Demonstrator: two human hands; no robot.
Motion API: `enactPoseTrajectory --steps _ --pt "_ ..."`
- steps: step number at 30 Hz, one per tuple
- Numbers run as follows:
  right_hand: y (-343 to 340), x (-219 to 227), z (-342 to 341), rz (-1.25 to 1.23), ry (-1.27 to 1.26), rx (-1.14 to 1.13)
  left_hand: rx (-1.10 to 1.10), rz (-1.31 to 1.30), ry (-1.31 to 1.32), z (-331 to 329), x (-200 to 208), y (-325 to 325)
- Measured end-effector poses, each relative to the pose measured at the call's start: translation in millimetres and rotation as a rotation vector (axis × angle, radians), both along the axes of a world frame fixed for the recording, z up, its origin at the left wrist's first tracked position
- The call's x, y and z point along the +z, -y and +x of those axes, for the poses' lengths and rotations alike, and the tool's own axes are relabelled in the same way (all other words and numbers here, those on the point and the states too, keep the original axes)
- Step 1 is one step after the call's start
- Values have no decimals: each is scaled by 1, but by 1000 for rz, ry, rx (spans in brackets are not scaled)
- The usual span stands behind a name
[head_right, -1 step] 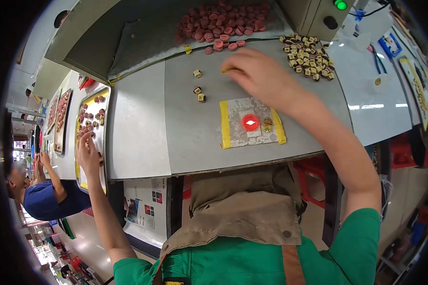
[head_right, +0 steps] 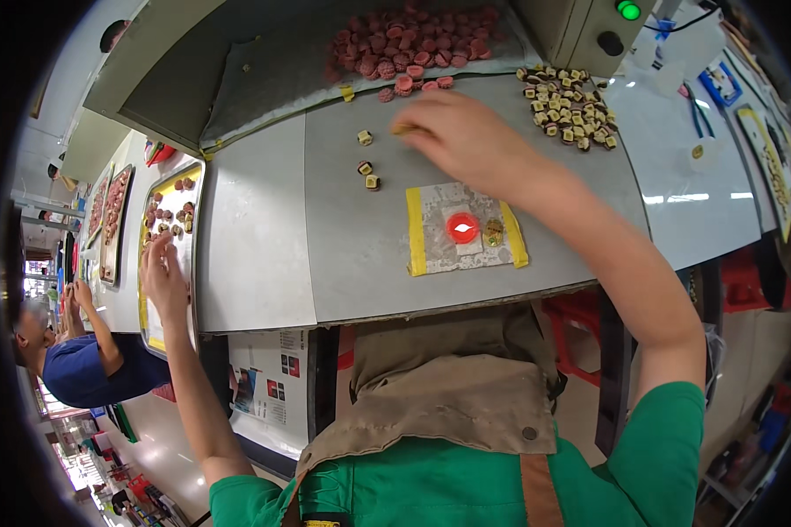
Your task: The person squeezes adhesive from a bottle into a small cap, dips miniature figurine parts into the adhesive, and attaches the hair and face pieces together by hand.
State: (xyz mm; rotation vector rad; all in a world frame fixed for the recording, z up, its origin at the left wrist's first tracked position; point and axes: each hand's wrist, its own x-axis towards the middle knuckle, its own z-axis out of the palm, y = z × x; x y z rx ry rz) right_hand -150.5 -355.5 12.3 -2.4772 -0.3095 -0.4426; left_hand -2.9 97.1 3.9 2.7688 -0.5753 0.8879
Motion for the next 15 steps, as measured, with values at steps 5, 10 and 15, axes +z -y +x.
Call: enactPoseTrajectory --steps 5,10,15 --pt "-20 -30 54 -194 181 128 -427 -150 -76 -17 20 153" --pt "-17 -14 19 -64 -4 -41 -802 -329 -392 -26 12 253" --pt "8 11 -74 144 -162 -275 -960 -220 -521 -40 -10 327"
